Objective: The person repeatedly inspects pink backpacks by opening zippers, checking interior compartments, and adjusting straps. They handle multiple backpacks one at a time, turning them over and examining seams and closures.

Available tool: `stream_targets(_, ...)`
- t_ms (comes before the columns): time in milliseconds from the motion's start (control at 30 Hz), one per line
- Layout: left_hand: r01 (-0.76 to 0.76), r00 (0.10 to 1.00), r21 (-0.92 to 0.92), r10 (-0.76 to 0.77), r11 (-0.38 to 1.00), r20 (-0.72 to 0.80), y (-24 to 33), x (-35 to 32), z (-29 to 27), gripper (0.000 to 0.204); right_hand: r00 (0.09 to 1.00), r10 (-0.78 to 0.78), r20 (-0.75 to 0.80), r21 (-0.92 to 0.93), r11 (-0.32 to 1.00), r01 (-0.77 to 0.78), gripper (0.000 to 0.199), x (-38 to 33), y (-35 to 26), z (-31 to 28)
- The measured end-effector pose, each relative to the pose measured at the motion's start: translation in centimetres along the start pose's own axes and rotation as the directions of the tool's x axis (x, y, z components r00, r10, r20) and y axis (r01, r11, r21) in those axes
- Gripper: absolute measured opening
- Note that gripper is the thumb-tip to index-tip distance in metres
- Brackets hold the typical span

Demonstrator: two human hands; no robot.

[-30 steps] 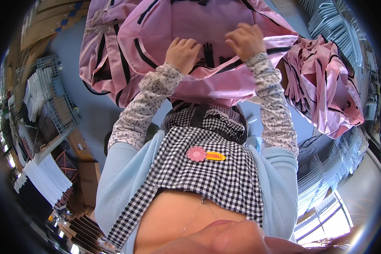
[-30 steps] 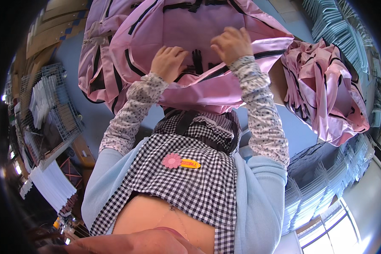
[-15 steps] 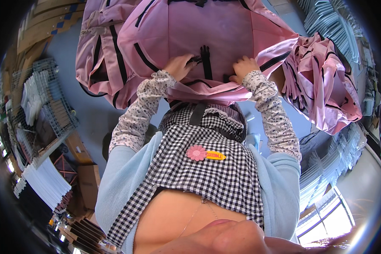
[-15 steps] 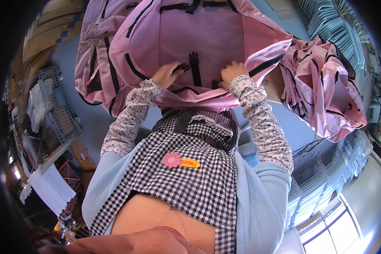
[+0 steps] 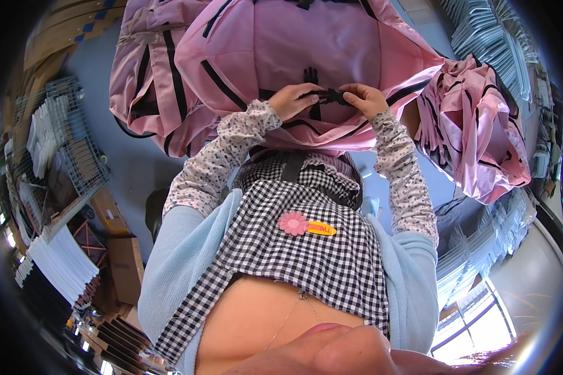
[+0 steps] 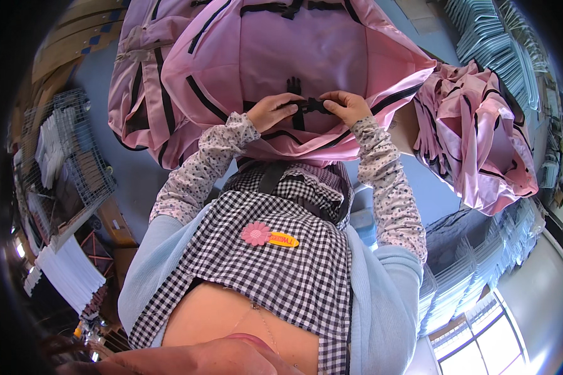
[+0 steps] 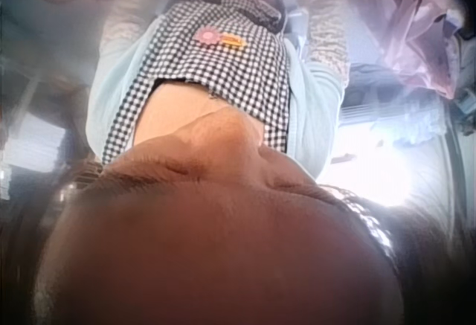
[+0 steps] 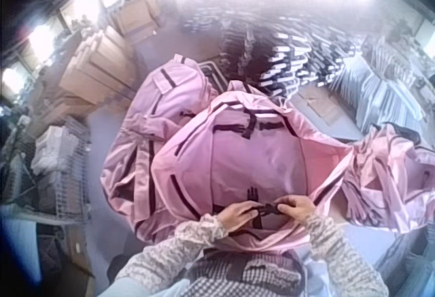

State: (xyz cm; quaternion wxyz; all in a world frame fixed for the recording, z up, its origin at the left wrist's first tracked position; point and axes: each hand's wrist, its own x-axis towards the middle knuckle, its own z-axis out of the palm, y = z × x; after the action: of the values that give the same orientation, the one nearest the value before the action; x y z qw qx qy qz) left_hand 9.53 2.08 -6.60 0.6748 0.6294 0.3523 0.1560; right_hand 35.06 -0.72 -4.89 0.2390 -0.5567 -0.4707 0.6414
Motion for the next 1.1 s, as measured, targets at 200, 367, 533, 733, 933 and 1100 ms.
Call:
stream_targets(200,-0.037,0.997,-0.239,0.053,0.97,0.06,-0.7,0.2,-0.7,0.032,0.999,-0.04,0.021,0.11,0.993,0.037,0.03,-0.1,0.2,-0.4)
stream_targets(367,-0.008,0.996,-0.1,0.017,0.995,0.088,-0.2,0.2,-0.8,0.032,1.0,-0.01,0.019,0.077,0.997,0.008,0.028,-0.3,-0.1,-0.2)
stream_targets(533,-0.03,0.989,0.005,0.029,1.0,0.143,-0.1,0.7,-1.4,0.031,0.999,-0.032,0.021,0.09,0.996,0.03,0.026,-0.5,0.2,-0.2)
stream_targets(733,0.009,0.985,0.011,-0.011,1.0,0.17,1.6,0.7,-1.4,0.032,0.997,-0.08,0.003,0.171,0.982,0.078,0.026,-0.4,0.5,-0.5)
stream_targets(933,-0.061,0.992,0.13,0.045,0.99,0.119,1.0,1.0,-0.6,0.034,0.993,-0.074,-0.096,0.014,0.997,0.076,0.023,-0.9,-0.7,1.0)
stream_targets(1100,-0.055,0.994,-0.064,0.061,0.996,0.091,0.7,1.1,0.6,0.034,0.988,-0.119,-0.095,0.023,0.992,0.121,0.021,-0.4,-0.1,1.8)
